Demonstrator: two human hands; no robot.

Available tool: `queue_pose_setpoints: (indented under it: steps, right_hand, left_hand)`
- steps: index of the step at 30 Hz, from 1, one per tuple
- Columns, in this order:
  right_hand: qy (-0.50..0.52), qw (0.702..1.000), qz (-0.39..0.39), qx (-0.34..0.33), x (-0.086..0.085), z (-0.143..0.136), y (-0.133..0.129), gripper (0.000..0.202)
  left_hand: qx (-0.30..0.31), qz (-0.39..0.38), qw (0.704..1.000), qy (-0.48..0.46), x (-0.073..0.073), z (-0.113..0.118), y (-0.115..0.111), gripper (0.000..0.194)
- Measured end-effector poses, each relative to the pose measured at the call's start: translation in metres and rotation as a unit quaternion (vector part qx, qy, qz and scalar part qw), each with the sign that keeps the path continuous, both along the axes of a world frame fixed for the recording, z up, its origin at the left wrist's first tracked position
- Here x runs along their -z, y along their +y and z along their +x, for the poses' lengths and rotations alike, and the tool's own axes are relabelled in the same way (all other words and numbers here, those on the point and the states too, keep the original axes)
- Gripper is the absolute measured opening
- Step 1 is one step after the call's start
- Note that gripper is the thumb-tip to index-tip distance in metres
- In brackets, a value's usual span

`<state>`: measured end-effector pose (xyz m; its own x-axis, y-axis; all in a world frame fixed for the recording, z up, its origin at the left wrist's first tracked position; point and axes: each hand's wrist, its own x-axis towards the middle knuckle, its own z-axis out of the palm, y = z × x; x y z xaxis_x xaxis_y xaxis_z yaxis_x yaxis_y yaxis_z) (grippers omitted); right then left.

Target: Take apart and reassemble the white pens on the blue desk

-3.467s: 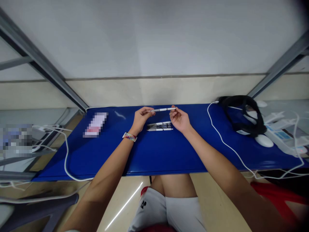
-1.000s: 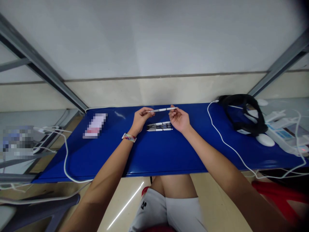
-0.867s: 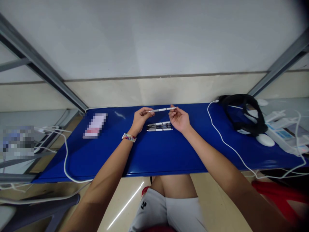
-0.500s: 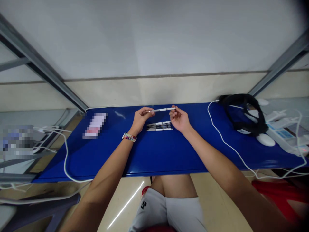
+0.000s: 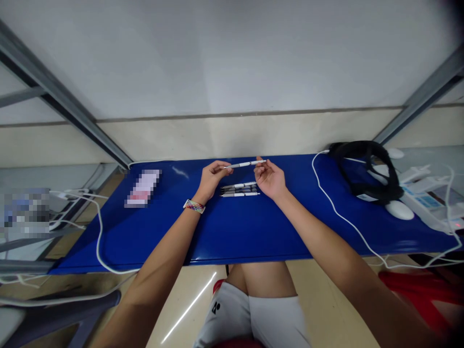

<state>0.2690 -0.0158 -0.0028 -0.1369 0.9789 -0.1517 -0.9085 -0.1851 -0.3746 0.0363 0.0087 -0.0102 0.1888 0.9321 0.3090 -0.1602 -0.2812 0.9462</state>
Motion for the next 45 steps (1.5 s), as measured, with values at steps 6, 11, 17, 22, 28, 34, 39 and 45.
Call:
queue_pose_setpoints:
  steps: [6,11,17,22,28,34,39,45]
  right_hand:
    - [-0.001,1.000,-0.001,-0.004,-0.0011,0.0001,0.0003,0.014]
    - [-0.005,1.000,-0.009,-0.003,-0.0008,-0.0001,0.0001,0.012]
    - [0.008,1.000,-0.012,-0.007,-0.0024,-0.0003,-0.0006,0.014]
    - [0.008,1.000,-0.013,-0.003,-0.0035,-0.0004,-0.0015,0.016]
    - [0.013,1.000,-0.012,-0.007,-0.0037,0.0000,-0.0019,0.015]
    - [-0.003,1.000,-0.004,-0.010,-0.0013,0.0002,-0.0003,0.012]
    - [0.009,1.000,-0.013,-0.011,-0.0033,-0.0003,-0.0016,0.014]
    - [-0.002,1.000,-0.002,-0.006,-0.0023,-0.0006,-0.0021,0.011]
  left_hand:
    - [-0.002,0.003,1.000,0.006,0.0012,-0.0006,0.0007,0.026]
    - [0.000,0.005,1.000,0.006,0.0019,0.0000,0.0006,0.025]
    - [-0.001,0.003,1.000,0.003,0.0004,0.0000,0.0000,0.025]
    - [-0.002,0.000,1.000,0.008,-0.0004,0.0005,-0.0010,0.025]
    - [-0.004,-0.003,1.000,0.004,0.0006,0.0005,-0.0004,0.025]
    - [-0.003,0.000,1.000,0.008,0.0002,0.0005,-0.0009,0.026]
    - [-0.002,-0.001,1.000,0.001,0.0006,0.0004,-0.0004,0.025]
    - [-0.004,0.003,1.000,0.014,0.0000,0.0003,-0.0007,0.025]
